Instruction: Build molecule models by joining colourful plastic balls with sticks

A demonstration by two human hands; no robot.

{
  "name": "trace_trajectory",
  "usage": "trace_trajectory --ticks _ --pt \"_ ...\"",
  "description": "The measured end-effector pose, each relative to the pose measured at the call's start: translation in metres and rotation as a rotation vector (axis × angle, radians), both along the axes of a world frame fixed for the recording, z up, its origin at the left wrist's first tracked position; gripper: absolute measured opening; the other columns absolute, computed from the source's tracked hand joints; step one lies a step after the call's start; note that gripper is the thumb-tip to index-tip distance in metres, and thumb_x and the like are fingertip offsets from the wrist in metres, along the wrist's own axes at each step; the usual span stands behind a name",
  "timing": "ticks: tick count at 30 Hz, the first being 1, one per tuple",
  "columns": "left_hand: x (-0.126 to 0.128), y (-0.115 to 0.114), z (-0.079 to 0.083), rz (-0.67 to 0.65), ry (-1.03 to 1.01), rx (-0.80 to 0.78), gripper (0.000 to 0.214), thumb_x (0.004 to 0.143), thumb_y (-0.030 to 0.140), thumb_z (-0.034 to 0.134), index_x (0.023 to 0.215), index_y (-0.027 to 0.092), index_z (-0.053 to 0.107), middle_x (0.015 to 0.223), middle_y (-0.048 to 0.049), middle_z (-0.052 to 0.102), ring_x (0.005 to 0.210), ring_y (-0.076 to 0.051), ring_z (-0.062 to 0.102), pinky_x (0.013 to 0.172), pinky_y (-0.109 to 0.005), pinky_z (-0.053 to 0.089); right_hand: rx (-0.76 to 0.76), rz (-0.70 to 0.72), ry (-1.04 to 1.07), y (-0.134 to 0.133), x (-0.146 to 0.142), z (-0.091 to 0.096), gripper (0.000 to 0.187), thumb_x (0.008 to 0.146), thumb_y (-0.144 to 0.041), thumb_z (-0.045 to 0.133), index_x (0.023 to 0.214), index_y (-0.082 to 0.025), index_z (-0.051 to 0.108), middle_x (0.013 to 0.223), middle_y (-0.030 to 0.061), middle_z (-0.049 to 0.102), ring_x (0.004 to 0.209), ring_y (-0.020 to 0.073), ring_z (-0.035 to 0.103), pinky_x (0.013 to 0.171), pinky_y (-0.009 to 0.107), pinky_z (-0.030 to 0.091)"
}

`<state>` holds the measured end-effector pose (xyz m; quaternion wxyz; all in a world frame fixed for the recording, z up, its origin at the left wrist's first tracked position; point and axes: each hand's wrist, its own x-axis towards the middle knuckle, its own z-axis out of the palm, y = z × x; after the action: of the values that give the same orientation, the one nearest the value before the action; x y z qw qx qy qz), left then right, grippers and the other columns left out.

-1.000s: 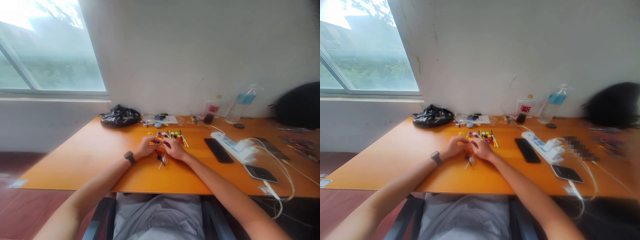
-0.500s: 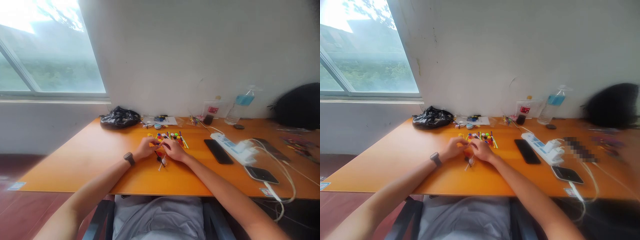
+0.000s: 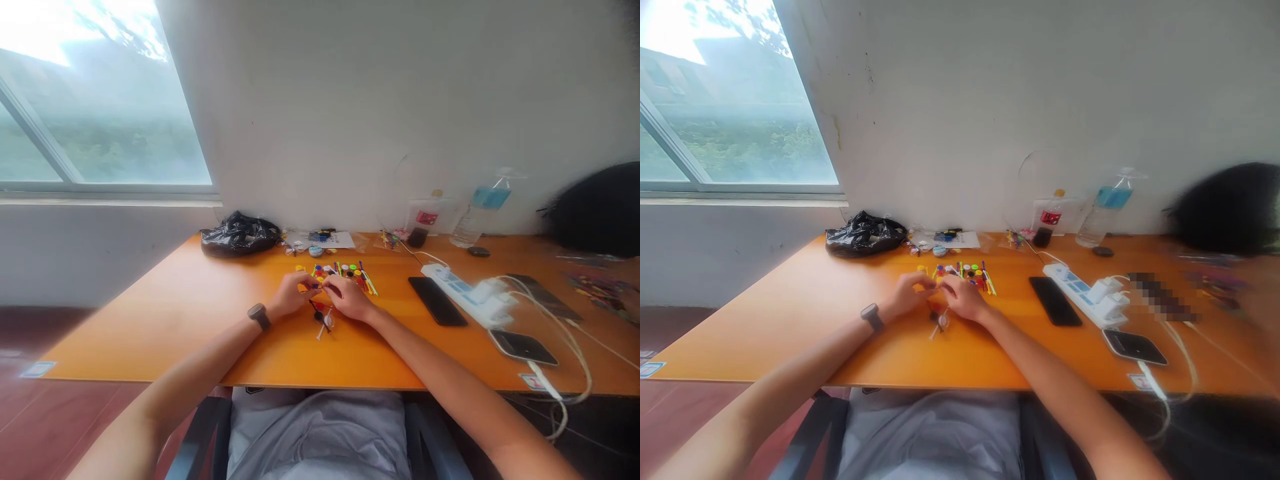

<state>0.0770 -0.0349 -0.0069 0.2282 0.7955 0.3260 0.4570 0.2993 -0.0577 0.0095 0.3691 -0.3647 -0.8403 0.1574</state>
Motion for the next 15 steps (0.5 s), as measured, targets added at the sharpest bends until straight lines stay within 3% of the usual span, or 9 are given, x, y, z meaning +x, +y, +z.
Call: trace_trajectory --ticks 11,15 --pt "-0.001 -0.003 0.002 -0.04 0.075 0.045 0.011 0.092 0.029 0.075 0.091 0.018 0.077 0.085 -0.0044 0.076 0.077 -0.016 0.067 0.075 -0.027 0.054 -0.02 0.022 -0.009 0.002 0.0 -0.002 0.014 0.1 -0.021 0.054 0.093 -0.022 0.066 0.087 0.0032 0.068 0.078 0.0181 0.058 0.071 0.029 0.04" --pt "-0.002 -0.007 0.011 -0.06 0.034 -0.013 0.028 0.096 0.038 0.071 0.117 0.02 0.075 0.102 -0.0077 0.079 0.09 -0.02 0.072 0.082 -0.03 0.058 -0.041 0.001 0.03 0.004 0.001 -0.003 0.013 0.098 -0.02 0.054 0.09 -0.021 0.064 0.085 0.0022 0.066 0.075 0.0172 0.057 0.069 0.028 0.039"
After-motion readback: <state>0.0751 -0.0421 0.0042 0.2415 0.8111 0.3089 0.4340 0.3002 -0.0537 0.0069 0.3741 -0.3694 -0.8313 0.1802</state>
